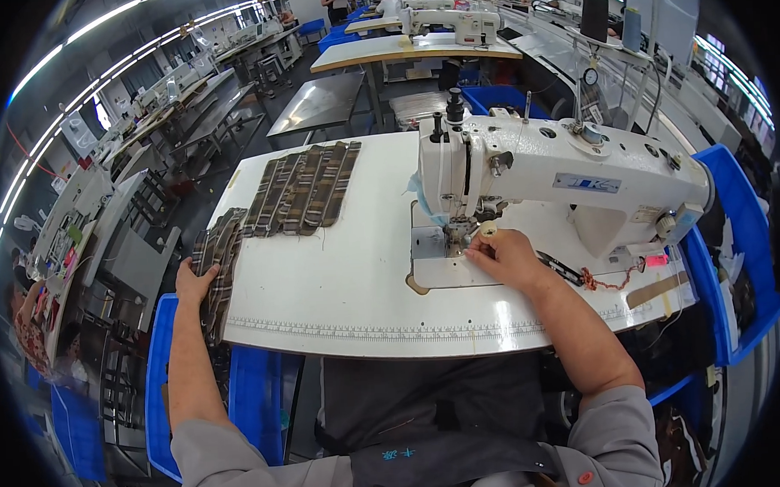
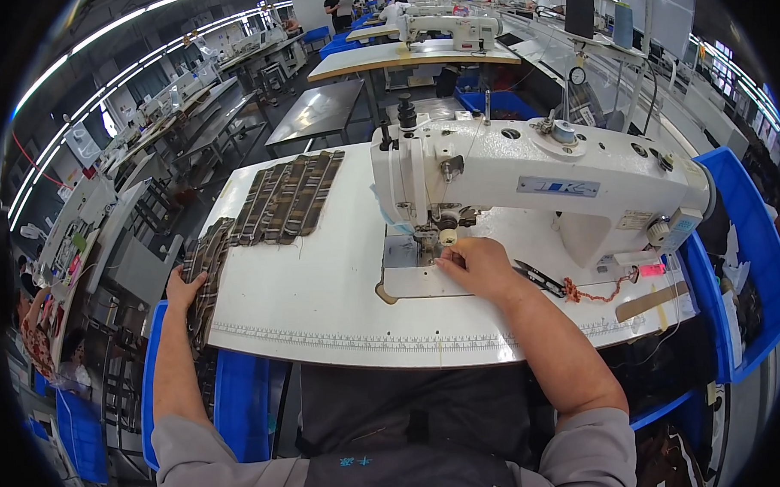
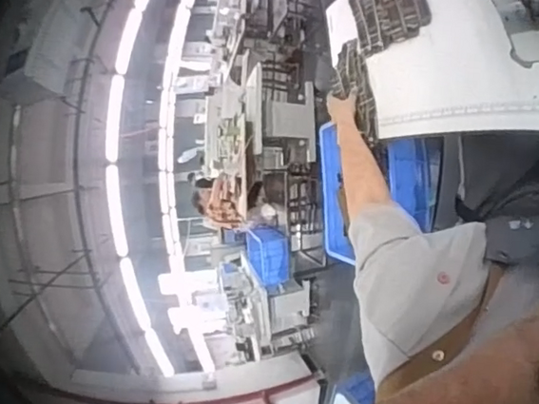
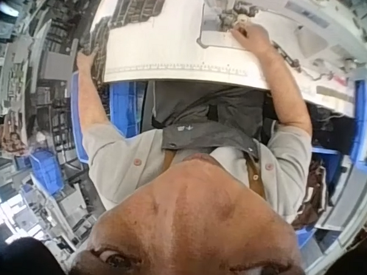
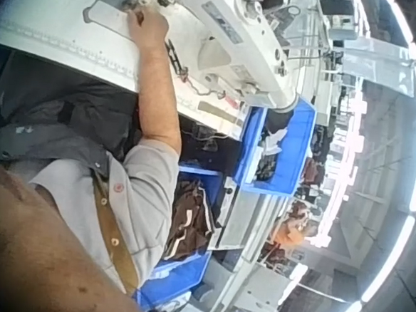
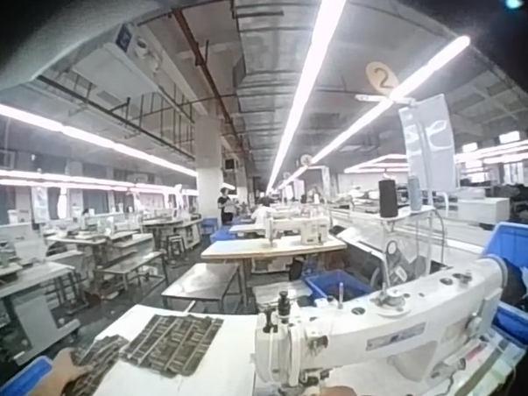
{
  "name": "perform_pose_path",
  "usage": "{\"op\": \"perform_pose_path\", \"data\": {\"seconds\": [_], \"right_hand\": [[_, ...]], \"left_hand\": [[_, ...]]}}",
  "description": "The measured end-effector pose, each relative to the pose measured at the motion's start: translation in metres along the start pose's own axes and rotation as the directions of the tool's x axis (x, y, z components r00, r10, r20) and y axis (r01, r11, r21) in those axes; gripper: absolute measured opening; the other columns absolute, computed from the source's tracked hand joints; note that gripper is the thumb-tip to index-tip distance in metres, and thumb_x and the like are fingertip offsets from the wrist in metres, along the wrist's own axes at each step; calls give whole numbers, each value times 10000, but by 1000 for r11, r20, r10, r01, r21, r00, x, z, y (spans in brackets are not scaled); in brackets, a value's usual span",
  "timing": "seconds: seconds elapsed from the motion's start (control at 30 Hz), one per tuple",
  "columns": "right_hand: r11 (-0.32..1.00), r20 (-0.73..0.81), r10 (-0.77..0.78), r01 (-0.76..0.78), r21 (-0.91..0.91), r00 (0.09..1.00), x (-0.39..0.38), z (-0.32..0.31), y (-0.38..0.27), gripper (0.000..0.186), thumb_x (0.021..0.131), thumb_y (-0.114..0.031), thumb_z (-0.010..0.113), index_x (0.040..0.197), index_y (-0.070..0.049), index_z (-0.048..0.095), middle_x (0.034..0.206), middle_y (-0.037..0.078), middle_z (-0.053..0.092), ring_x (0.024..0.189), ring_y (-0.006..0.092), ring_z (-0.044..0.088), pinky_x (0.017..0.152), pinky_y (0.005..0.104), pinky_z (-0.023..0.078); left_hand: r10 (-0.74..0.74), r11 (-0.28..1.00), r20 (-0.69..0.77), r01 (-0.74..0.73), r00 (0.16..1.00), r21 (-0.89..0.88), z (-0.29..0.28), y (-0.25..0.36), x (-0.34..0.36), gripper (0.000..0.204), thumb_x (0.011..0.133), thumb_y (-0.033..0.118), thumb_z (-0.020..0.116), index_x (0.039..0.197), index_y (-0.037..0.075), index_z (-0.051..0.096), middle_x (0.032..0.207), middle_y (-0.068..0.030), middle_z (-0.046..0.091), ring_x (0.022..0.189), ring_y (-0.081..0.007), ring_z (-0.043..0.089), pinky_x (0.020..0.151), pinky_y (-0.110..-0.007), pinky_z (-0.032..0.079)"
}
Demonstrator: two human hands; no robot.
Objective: Sewing and organizing patterned leather strips at an industrial sewing machine.
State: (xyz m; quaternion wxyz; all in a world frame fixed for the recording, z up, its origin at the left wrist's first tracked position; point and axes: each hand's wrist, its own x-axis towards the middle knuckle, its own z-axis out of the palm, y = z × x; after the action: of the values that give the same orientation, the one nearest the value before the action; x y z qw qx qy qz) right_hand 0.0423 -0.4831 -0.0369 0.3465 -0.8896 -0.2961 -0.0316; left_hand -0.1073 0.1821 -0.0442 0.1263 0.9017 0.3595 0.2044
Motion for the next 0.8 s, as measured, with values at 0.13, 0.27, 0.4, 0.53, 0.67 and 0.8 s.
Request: {"op": "perform_pose_path", "data": {"seconds": [0.13, 0.27, 0.4, 0.53, 0.67, 0.8], "right_hand": [[1000, -39, 7, -8, -27, 999, -4, 0, 8, 347, 908, -388, 734, 834, -50, 711, 749, 130, 704, 706, 314, 699, 686, 419, 543], [998, -23, 9, -10, -55, 1000, -1, 0, 6, 372, 912, -398, 734, 825, -38, 706, 742, 141, 702, 699, 322, 699, 672, 426, 543], [998, -21, -5, 3, -69, 1000, 1, 1, 6, 363, 912, -393, 735, 823, -43, 704, 733, 137, 698, 686, 322, 694, 659, 425, 539], [999, -13, 12, -13, -43, 1000, 1, -2, 1, 329, 914, -372, 732, 826, -57, 698, 726, 125, 692, 673, 316, 685, 643, 421, 529], [1000, -10, -7, 7, -29, 1000, 3, -1, -6, 291, 916, -353, 729, 855, -71, 687, 724, 110, 687, 664, 305, 677, 636, 412, 521], [999, -32, 5, -6, -40, 999, -4, -5, -5, 273, 919, -342, 728, 867, -78, 678, 724, 106, 683, 661, 299, 671, 633, 408, 517]], "left_hand": [[-120, 993, 7, 120, 993, -14, 2, 33, 4, 913, 718, 520, 898, 1467, 133, 547, 1348, -104, 685, 1309, -286, 601, 1090, -531, 406], [-107, 990, -62, 112, 992, 84, -4, 36, 11, 781, 743, 394, 903, 1432, 200, 591, 1261, -51, 717, 1212, -233, 647, 1068, -503, 408], [86, 995, -135, -78, 987, 59, -3, 28, 24, 618, 745, 258, 900, 1313, 150, 682, 1096, -86, 756, 1052, -268, 710, 936, -410, 520], [91, 991, 14, -92, 996, 99, -14, 36, 35, 287, 793, 184, 830, 1031, 35, 772, 856, -127, 746, 865, -270, 725, 819, -390, 548], [101, 963, -170, -139, 980, -231, -35, 50, 27, 213, 893, 168, 776, 1038, 16, 741, 881, -51, 728, 798, -146, 647, 786, -327, 517], [308, 431, 2, -138, 951, -892, -59, 160, -49, 231, 997, 67, 671, 1218, 5, 649, 1064, -31, 726, 907, -90, 659, 855, -252, 510]]}}
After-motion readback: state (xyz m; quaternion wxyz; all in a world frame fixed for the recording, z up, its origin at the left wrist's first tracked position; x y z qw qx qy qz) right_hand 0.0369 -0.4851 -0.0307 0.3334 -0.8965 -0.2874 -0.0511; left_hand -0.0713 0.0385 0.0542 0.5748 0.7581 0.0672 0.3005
